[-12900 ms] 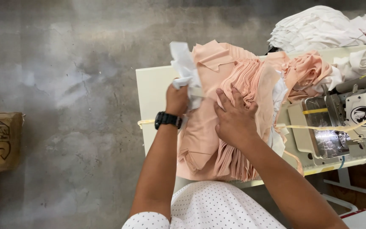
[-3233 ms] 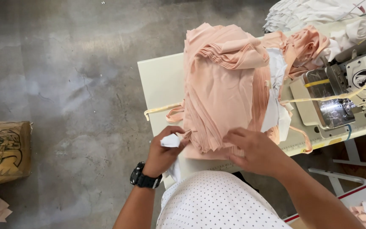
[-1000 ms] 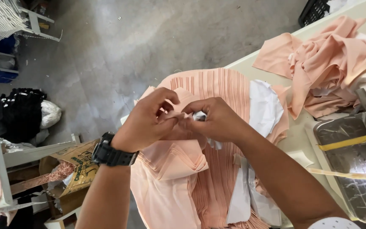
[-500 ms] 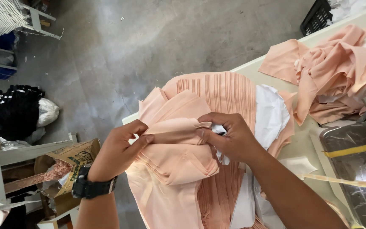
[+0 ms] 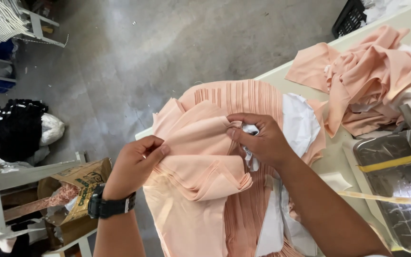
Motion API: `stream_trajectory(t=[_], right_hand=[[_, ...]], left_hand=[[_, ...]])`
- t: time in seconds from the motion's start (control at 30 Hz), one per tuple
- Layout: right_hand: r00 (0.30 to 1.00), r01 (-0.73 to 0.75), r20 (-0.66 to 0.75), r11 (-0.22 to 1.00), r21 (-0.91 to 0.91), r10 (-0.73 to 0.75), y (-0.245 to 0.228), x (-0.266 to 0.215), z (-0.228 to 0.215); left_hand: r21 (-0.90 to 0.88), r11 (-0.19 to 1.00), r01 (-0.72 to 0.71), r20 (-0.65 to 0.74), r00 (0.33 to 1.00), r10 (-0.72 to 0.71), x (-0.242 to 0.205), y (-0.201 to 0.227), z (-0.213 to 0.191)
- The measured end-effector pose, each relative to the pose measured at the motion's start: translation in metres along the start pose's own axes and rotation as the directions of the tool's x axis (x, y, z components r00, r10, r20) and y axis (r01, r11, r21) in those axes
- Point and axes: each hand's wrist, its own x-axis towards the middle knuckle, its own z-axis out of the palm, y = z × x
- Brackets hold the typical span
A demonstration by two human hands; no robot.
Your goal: Untying and organizing bundles of fabric pieces at a sewing workstation
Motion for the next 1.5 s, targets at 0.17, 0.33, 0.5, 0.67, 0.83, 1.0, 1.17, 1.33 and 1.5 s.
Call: stream_trajectory(t=[0.17,0.33,0.5,0.67,0.83,1.0,1.17,1.33,1.5], right_hand=[[0.999,0.032,-0.038,0.999,0.013,-0.031,0.024,0.014,-0.003],[0.998,-0.060,-0.019,0.996,0.071,0.062,0.008,0.014,0.001],[0.999,-0.041,0.021,0.998,0.047,0.040,-0.002,0.030,0.000],[0.991,-0.132,0.022,0.989,-0.066,0.134,-0.042,0.024,-0.003],[0.990,-0.137,-0.019,0.954,-0.268,0.137,-0.002,0.030,-0.014],[0.999,-0.032,-0.041,0.918,-0.396,0.017,-0.034,0.006,-0.027],[0.923,0.375,0.307,0.715,-0.591,-0.230,-0.077,-0.052,-0.016],[0.914,0.404,0.351,0.409,-0.818,-0.201,-0.029,-0.065,0.004],[0.938,0.215,0.340,0.643,-0.735,0.075,-0.090,-0.042,0.004]], left_hand=[[-0.026,0.998,-0.061,-0.039,0.997,0.060,0.024,-0.023,0.012],[-0.137,0.990,0.018,-0.035,0.999,-0.023,0.003,-0.027,-0.001],[-0.266,0.959,0.099,0.108,0.991,-0.072,-0.022,-0.021,-0.009],[-0.307,0.950,0.050,0.132,0.991,-0.010,-0.021,-0.029,-0.010],[-0.301,0.945,0.126,0.041,0.992,-0.119,-0.012,-0.039,0.008],[-0.260,0.929,0.265,0.055,0.964,-0.260,-0.041,-0.012,0.004],[-0.181,0.928,0.325,0.032,0.945,-0.325,-0.066,-0.028,0.009],[-0.179,0.920,0.349,0.022,0.936,-0.351,-0.100,-0.057,0.029],[-0.466,0.746,0.475,0.091,0.865,-0.494,-0.141,-0.054,0.048]])
